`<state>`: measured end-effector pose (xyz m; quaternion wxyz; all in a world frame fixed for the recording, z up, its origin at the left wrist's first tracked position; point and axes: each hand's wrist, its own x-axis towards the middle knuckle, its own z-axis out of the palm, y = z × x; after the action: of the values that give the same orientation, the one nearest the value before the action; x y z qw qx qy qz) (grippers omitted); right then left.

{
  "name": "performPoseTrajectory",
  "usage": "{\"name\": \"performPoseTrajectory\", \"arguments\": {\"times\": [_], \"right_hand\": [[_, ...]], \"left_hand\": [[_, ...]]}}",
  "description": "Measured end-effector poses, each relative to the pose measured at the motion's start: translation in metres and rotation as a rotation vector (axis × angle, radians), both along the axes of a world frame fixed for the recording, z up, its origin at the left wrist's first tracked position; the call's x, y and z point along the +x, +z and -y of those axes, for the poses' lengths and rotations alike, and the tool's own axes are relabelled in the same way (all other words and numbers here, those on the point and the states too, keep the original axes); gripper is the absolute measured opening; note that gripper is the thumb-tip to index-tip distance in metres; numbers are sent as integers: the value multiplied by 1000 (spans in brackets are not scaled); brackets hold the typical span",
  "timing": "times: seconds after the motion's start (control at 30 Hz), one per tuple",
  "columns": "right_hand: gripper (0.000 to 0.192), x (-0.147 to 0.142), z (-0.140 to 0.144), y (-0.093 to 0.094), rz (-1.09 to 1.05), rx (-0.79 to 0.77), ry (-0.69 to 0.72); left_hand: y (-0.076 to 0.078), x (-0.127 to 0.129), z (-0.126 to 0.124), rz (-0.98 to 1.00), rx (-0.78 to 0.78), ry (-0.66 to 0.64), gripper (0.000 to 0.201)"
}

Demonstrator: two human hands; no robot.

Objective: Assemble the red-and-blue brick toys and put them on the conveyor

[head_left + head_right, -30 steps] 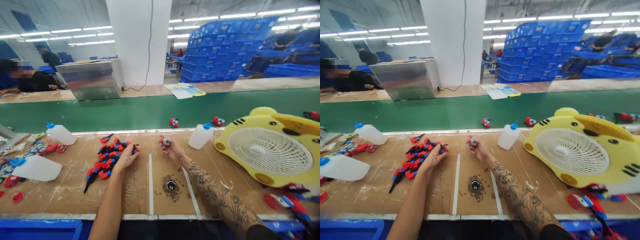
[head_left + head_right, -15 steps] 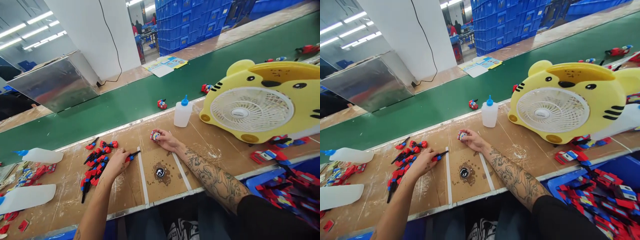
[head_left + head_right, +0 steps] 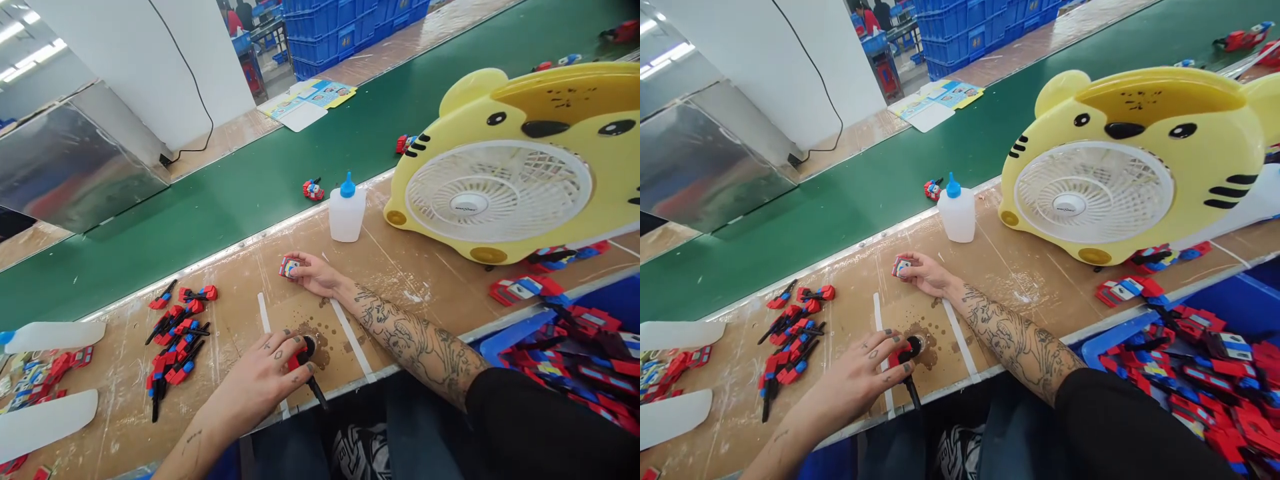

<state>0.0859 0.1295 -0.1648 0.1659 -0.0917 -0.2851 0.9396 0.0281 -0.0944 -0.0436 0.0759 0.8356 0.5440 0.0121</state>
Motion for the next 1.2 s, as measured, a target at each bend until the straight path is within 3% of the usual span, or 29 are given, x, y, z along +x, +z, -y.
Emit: {"name": "performPoseTrajectory", "arguments": {"times": [0.2,0.37,0.43,0.53,0.63,0.7,0.8,0.93,1.07,1.2], "right_hand": [[49,-1,2,-1,-14,20,8],[53,0,5,0,-20,56,-55],[53,0,6,1,-21,61,-44],[52,0,8,3,-47,55,-8],[53,1,11,2,-52,41,47],[52,1,12,2,-35,34,64],[48,2,14,2,-37,25,50],[50,2,15,-1,-19,91,41],[59,-1,16,-5,50,332,-43],[59,0,22,-5,59,645,-140]], "left_hand": [[-6,5,-12,-122,-60,-42,26],[-5,-3,-7,33,-67,39,40],[-11,-12,-3,223,-55,170,40],[-32,-26,-3,671,33,533,33],[-60,-31,-15,1181,296,946,41],[-73,-31,-27,1410,441,1079,49],[-78,-29,-42,1522,480,1109,51],[-74,-31,-51,1473,405,1110,50],[-80,-35,-56,1482,377,1164,52],[-88,-27,-60,1512,443,1175,37]]}}
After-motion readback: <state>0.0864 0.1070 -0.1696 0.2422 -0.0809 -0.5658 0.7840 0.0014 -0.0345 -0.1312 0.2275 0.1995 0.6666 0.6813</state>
